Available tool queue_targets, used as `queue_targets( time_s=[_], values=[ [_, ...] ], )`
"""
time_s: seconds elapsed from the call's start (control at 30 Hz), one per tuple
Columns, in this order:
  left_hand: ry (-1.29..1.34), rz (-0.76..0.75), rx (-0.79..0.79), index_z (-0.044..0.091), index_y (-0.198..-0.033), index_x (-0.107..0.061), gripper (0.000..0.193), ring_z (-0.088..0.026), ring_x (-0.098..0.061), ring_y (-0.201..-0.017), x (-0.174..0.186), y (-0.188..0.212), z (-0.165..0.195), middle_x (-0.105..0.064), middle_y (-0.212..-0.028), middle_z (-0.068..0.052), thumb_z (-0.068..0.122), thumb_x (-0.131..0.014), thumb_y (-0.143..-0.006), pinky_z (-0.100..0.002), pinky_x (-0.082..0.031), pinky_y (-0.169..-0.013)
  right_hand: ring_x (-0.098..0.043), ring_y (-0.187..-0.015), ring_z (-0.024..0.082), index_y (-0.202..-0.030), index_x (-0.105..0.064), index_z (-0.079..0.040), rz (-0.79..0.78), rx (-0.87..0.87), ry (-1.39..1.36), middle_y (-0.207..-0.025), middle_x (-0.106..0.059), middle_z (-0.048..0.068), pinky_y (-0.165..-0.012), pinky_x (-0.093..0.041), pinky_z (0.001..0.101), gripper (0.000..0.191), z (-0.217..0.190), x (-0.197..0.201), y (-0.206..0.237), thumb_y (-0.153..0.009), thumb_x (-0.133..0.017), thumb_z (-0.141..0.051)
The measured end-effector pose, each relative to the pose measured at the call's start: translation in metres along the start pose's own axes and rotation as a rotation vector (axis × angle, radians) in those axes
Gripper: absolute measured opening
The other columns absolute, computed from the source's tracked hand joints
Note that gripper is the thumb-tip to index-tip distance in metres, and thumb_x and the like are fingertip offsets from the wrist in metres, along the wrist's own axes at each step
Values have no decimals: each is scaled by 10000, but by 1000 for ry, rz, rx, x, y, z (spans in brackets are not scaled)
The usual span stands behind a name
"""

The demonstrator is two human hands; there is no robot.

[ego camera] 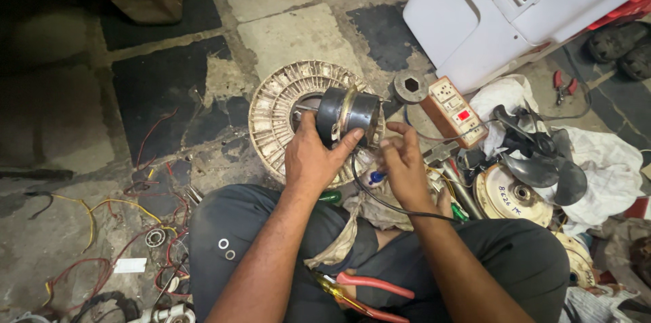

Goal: The person disassembles and reassembles an electric motor. They apply lubricant to a bearing, insert it into the motor housing, and secure the assembly with a metal band using pliers.

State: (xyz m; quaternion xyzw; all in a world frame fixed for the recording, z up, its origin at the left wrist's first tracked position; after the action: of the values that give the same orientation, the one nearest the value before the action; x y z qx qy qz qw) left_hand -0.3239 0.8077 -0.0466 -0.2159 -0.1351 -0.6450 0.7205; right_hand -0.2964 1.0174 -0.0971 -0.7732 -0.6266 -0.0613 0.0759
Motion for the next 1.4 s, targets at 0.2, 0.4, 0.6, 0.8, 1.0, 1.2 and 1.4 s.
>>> queue_targets(
  time_s=[0.2, 0.4, 0.6, 0.8, 1.0, 1.2, 1.4],
  values=[
    [-11, -18, 22, 12, -1178, -569, 794, -402, -728, -872, -1, 1, -2, -731, -953, -217, 629, -809, -738, -495, -561, -754, -572, -653, 88, -1319, -531, -39, 21, -86, 29, -782, -630, 30, -588, -476, 233, 327, 3, -1, 2, -1018, -568, -161],
    [-20, -25, 41, 18, -1165, -571, 791, -400, -728, -861, -1, -1, -3, -732, -939, -212, 635, -808, -731, -495, -562, -742, -567, -671, 92, -1337, -534, -29, 12, -12, 46, -797, -611, 31, -602, -478, 246, 339, -2, -6, -1, -1021, -543, -153],
    [-6, -12, 30, 24, -1160, -572, 783, -396, -728, -856, 0, 0, -4, -731, -938, -204, 631, -810, -728, -494, -561, -738, -595, -716, 96, -1425, -472, -17, -39, 42, -30, -881, -603, 27, -653, -522, 246, 453, 0, -7, 1, -975, -467, -71],
    [2, -23, 40, 27, -1154, -579, 775, -388, -731, -856, -3, 1, -5, -734, -937, -195, 635, -807, -730, -490, -563, -742, -587, -749, 122, -1501, -386, -13, -111, 111, -24, -926, -597, 75, -676, -529, 263, 615, 1, -4, 5, -897, -495, -22],
    [3, -18, 35, 29, -1163, -580, 780, -385, -730, -865, -2, 0, -3, -735, -951, -193, 633, -810, -727, -489, -560, -748, -613, -765, 131, -1543, -343, -22, -123, 83, -32, -943, -628, 88, -703, -531, 264, 681, 1, -2, 5, -878, -481, 14],
    [4, -37, 51, 33, -1172, -579, 781, -376, -734, -878, -1, 1, -3, -735, -966, -192, 633, -806, -726, -482, -565, -759, -632, -770, 128, -1544, -316, -25, -97, 97, -54, -1006, -618, 63, -697, -556, 265, 722, -6, 1, 6, -852, -515, 17],
    [11, -31, 43, 29, -1177, -577, 787, -379, -734, -878, -1, 0, -2, -734, -963, -196, 633, -807, -727, -479, -568, -757, -620, -751, 106, -1442, -370, -30, -152, 42, -56, -888, -629, 45, -665, -536, 250, 566, -1, -2, 7, -906, -551, -32]
  ],
)
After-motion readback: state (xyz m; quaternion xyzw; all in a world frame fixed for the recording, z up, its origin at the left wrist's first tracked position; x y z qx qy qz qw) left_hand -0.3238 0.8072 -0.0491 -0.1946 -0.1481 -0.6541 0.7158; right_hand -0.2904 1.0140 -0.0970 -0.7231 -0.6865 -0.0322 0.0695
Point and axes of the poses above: each hand's wrist, its own y-axis away from the middle knuckle, its own x-axis out of the back of the hand, z = x × y, the point moved 6 cm from there along -y, towards the middle knuckle
